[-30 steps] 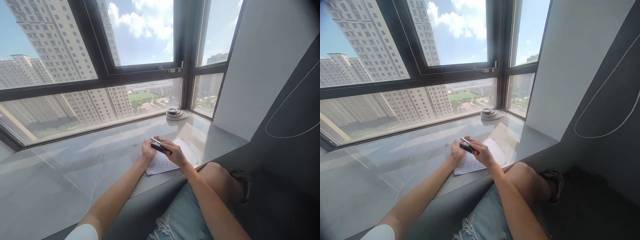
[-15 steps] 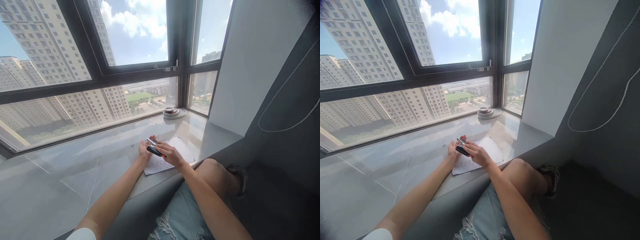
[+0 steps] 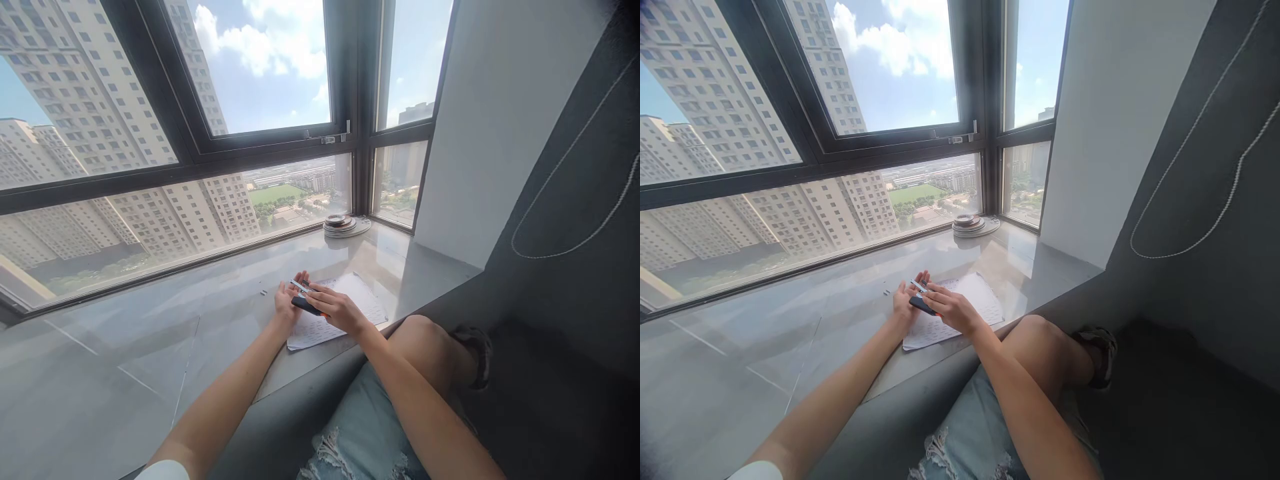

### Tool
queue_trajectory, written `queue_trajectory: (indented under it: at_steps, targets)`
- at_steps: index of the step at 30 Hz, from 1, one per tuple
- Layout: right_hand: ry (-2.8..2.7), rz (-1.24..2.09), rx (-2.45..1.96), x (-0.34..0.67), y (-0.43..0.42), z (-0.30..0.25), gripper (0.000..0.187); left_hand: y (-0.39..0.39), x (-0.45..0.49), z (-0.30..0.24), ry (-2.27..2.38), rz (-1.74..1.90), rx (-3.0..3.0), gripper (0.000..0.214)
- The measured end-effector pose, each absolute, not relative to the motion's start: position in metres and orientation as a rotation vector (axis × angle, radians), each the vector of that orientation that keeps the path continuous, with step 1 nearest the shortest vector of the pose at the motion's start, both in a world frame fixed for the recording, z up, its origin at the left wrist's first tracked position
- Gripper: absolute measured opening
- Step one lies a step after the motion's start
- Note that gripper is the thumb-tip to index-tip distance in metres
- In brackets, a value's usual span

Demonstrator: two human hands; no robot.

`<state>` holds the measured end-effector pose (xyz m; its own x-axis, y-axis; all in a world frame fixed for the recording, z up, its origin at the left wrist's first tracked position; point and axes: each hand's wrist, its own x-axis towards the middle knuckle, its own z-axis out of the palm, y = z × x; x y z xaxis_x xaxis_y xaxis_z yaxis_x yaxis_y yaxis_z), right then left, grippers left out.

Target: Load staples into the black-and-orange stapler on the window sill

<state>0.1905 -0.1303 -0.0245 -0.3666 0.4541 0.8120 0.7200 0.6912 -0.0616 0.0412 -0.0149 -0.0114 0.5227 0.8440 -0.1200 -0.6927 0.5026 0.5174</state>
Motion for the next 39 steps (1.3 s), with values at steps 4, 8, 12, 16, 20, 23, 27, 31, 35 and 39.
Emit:
queue_trajectory:
  at_steps: [4, 8, 12, 16, 20, 23, 27, 31, 35, 39]
  targets:
    - [-1.818, -0.294, -0.929, 0.191, -0.132, -0.021, 0.064, -0.012, 0.039, -0.010, 0.404, 0.907, 0.425, 0.059]
    - [-1.350, -0.198, -1.158, 0.196, -0.137, -0.009, 0.030, -0.015, 0.040, -0.006, 0.380, 0.926, 0.376, 0.055]
    - [-0.995, 0.048, -1.366, 0.209, -0.137, -0.005, 0.031, -0.021, 0.041, -0.004, 0.362, 0.970, 0.350, 0.043]
    - [-0.817, 0.265, -1.500, 0.218, -0.136, -0.009, 0.037, -0.026, 0.036, -0.002, 0.351, 0.896, 0.385, 0.029]
    - [-0.900, 0.398, -1.502, 0.219, -0.134, -0.013, 0.034, -0.031, 0.033, 0.003, 0.259, 0.775, 0.493, 0.027]
    - [-1.004, 0.456, -1.481, 0.219, -0.131, -0.017, 0.033, -0.036, 0.032, 0.007, 0.164, 0.646, 0.638, 0.031]
    - [-1.115, 0.491, -1.457, 0.221, -0.125, -0.024, 0.033, -0.043, 0.031, 0.007, 0.060, 0.458, 0.829, 0.037]
    - [-1.154, 0.522, -1.442, 0.221, -0.122, -0.028, 0.036, -0.048, 0.032, 0.005, 0.027, 0.390, 0.922, 0.035]
    - [-1.173, 0.527, -1.459, 0.220, -0.121, -0.028, 0.037, -0.050, 0.032, 0.006, 0.043, 0.413, 0.945, 0.033]
    - [-1.215, 0.507, -1.458, 0.219, -0.122, -0.028, 0.033, -0.052, 0.032, 0.009, 0.060, 0.392, 0.944, 0.030]
